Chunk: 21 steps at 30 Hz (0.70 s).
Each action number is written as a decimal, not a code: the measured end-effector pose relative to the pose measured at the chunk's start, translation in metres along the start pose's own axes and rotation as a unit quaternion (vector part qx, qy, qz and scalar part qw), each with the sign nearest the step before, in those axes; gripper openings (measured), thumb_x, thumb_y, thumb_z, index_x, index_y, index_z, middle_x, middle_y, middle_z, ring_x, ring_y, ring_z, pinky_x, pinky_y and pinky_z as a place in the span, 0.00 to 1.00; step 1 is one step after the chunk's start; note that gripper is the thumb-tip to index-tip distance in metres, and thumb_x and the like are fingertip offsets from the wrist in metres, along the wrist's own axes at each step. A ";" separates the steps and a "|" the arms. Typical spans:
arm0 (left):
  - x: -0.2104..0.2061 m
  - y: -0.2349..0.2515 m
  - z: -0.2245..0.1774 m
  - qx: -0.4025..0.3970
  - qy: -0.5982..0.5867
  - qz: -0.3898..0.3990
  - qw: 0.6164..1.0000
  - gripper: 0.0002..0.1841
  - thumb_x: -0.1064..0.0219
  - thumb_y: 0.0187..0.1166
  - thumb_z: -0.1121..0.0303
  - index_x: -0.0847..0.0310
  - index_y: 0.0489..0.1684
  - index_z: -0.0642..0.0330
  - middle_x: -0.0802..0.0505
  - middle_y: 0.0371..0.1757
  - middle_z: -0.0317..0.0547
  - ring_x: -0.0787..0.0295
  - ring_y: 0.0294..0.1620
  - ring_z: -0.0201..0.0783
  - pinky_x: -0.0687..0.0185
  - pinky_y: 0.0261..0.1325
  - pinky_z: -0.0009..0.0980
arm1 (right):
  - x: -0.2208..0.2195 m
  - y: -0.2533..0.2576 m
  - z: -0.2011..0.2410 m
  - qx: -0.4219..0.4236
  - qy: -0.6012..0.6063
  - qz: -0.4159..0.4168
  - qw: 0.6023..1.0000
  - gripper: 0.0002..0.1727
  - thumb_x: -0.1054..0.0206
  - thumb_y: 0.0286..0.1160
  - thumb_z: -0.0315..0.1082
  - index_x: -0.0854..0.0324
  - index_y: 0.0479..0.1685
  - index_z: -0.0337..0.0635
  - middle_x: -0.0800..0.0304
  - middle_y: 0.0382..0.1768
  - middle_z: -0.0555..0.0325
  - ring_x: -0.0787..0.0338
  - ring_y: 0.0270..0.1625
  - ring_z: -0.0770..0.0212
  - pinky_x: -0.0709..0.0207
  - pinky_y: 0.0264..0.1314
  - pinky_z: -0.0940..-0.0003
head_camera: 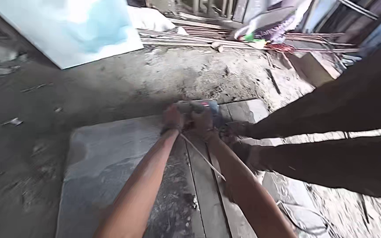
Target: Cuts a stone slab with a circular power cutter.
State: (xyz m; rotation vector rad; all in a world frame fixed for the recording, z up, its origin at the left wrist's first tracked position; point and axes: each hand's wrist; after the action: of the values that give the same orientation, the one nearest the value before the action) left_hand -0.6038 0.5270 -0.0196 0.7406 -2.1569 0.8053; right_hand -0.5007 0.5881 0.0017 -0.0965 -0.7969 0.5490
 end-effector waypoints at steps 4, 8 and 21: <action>0.000 0.006 -0.005 0.012 -0.035 0.008 0.999 0.30 0.21 0.72 0.65 0.23 0.72 0.68 0.16 0.69 0.72 0.21 0.73 0.69 0.27 0.75 0.63 | 0.001 0.007 0.000 0.008 0.058 -0.010 0.998 0.22 0.23 0.71 0.32 0.17 0.63 0.33 0.09 0.54 0.37 0.10 0.60 0.43 0.20 0.68 0.44; 0.012 0.000 -0.005 0.027 -0.053 0.034 0.998 0.31 0.25 0.76 0.62 0.26 0.77 0.67 0.19 0.75 0.71 0.25 0.78 0.68 0.30 0.79 0.60 | 0.000 0.008 0.002 -0.002 0.127 0.045 0.991 0.24 0.21 0.68 0.29 0.20 0.63 0.30 0.10 0.50 0.40 0.07 0.50 0.53 0.13 0.57 0.56; -0.059 -0.133 0.180 -0.066 -0.107 -0.243 0.962 0.26 0.29 0.77 0.52 0.12 0.56 0.71 0.07 0.56 0.66 0.10 0.62 0.64 0.20 0.73 0.53 | -0.022 0.019 0.022 -0.003 0.014 -0.122 0.992 0.25 0.23 0.70 0.31 0.19 0.66 0.31 0.10 0.55 0.36 0.11 0.60 0.44 0.21 0.67 0.46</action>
State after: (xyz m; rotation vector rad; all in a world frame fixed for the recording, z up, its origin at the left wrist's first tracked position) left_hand -0.5504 0.3263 -0.1228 1.2667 -2.0543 0.3314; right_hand -0.5368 0.5910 -0.0023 -0.0115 -0.7696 0.3135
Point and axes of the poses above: each hand's wrist, its own y-axis towards the middle knuckle, its own x-axis out of the back of the hand, z = x × y
